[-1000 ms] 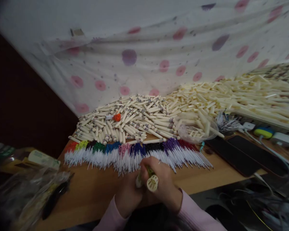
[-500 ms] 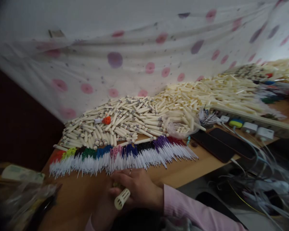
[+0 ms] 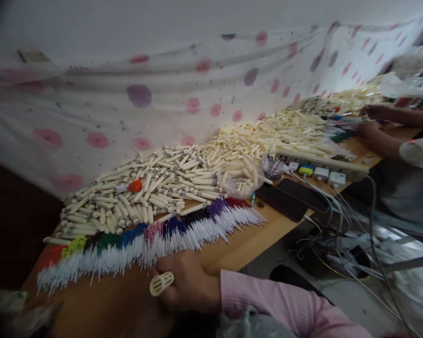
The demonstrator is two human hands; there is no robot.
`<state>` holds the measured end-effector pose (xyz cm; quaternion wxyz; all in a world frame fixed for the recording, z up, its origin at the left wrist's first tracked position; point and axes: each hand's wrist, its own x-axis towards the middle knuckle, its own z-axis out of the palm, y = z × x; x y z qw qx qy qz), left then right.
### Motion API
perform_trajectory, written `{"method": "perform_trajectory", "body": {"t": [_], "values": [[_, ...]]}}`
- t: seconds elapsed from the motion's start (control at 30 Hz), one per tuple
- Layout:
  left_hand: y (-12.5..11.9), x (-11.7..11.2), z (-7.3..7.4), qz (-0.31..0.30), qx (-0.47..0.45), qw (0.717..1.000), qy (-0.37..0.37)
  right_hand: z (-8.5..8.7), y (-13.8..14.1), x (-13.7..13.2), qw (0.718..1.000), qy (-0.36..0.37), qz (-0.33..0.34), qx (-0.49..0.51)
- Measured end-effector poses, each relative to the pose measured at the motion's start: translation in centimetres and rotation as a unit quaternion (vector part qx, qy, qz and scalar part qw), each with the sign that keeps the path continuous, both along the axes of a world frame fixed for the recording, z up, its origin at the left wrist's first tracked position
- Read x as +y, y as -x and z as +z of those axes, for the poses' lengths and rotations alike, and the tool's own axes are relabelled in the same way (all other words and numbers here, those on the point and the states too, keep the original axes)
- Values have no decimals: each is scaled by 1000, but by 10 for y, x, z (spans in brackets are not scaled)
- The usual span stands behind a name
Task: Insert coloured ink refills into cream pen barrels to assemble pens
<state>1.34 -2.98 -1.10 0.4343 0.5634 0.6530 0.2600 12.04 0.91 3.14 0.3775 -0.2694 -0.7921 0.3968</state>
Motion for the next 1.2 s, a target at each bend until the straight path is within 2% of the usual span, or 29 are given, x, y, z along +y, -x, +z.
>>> {"method": "perform_trajectory", "body": {"t": [0.13, 0.23, 0.3, 0.37, 0.43, 0.47, 0.57, 0.63, 0.7, 0.77, 0.9, 0.97, 1.07, 1.2], "values": [[-6, -5, 4, -5, 8, 1000, -6, 2, -3, 1, 1000, -20, -23, 4], [-4, -10, 11, -14, 13, 1000, -17, 0, -6, 6, 1000, 0, -23, 5], [8, -10, 21, -19, 14, 999, -25, -2, -11, 13, 999, 25, -42, 14], [33, -4, 35, -16, 40, 998, -44, -3, -20, 21, 996, 41, -82, 23], [66, 12, 54, -15, 135, 986, -97, -4, -31, 31, 992, 35, -116, 20], [85, 24, 65, -9, 211, 969, -126, -4, -36, 35, 991, 28, -127, 14], [134, 74, 93, 27, 296, 938, -175, -5, -49, 46, 988, 10, -152, 5], [158, 111, 102, 42, 346, 915, -205, -6, -54, 50, 987, 3, -158, 4], [174, 141, 100, 60, 393, 889, -227, -7, -59, 53, 987, -3, -160, 5], [184, 162, 87, 87, 436, 864, -236, -9, -65, 57, 986, -5, -168, 9], [200, 176, 52, 103, 488, 833, -239, -21, -79, 67, 981, 11, -194, 24], [206, 176, 40, 96, 497, 825, -251, -28, -84, 71, 976, 24, -216, 28], [209, 171, 39, 76, 492, 819, -284, -34, -84, 72, 971, 48, -232, 34], [195, 160, 52, 24, 441, 819, -366, -34, -77, 67, 972, 82, -210, 65]]}}
